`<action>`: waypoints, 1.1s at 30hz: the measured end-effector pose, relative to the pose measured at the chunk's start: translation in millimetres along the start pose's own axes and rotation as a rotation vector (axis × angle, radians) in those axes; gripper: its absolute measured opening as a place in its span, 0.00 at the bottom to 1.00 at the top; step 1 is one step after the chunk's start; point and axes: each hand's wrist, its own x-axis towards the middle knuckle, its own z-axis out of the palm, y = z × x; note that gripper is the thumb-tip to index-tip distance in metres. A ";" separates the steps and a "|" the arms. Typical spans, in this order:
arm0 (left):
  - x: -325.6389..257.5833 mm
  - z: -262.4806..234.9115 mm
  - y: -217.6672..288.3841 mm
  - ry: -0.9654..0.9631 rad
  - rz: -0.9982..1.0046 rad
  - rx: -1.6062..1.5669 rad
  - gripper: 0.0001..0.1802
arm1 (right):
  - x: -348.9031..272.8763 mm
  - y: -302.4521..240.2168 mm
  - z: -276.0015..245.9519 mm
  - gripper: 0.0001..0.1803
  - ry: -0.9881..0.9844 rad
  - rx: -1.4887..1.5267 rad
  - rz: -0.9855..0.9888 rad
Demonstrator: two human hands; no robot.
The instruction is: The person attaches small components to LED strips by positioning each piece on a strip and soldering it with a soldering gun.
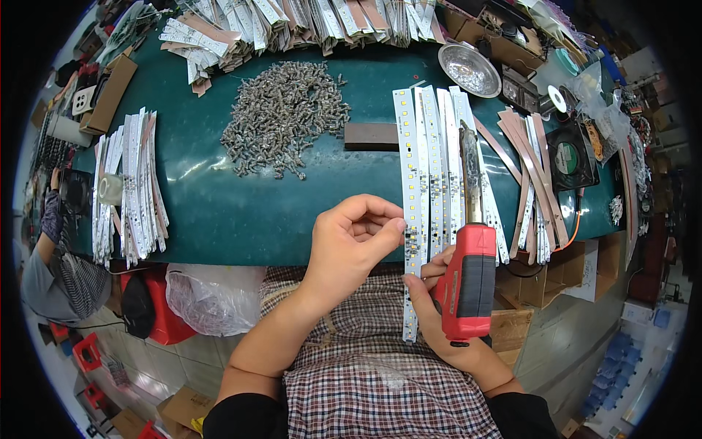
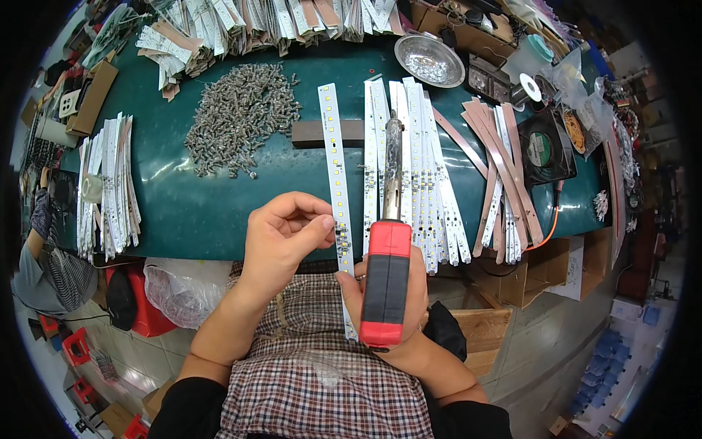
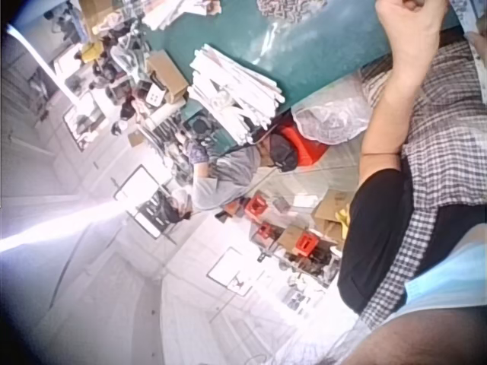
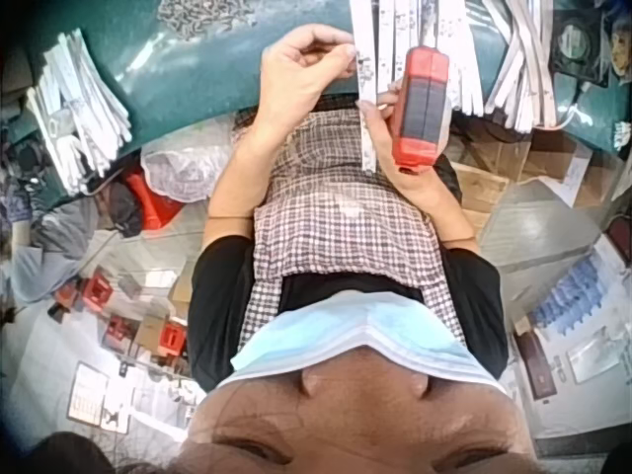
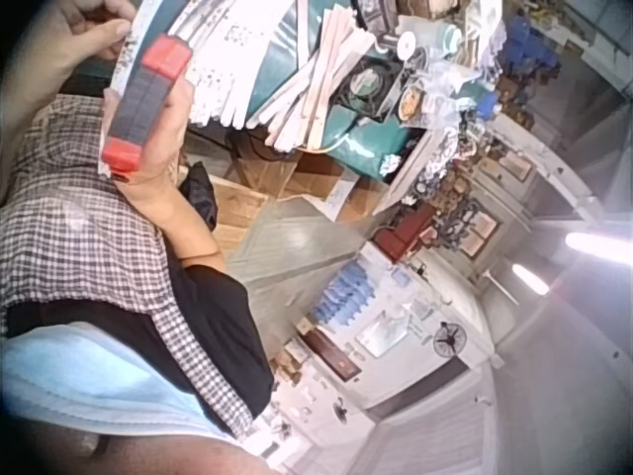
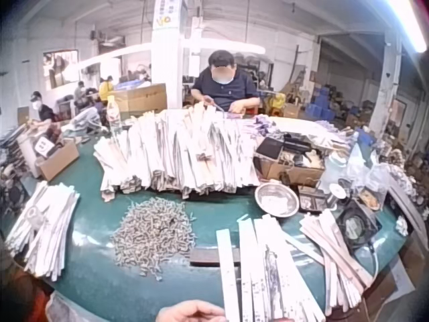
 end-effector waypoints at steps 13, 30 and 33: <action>10.2 -0.9 -3.4 0.034 0.015 0.125 0.07 | 8.2 -0.3 8.9 0.28 0.187 -0.008 -0.078; 62.5 -8.5 -15.5 0.185 0.154 0.791 0.11 | -8.3 -28.0 -44.0 0.23 0.012 0.221 0.146; 58.3 -10.2 -12.4 0.224 0.312 1.005 0.12 | -11.6 -28.4 -45.3 0.25 0.005 0.277 0.247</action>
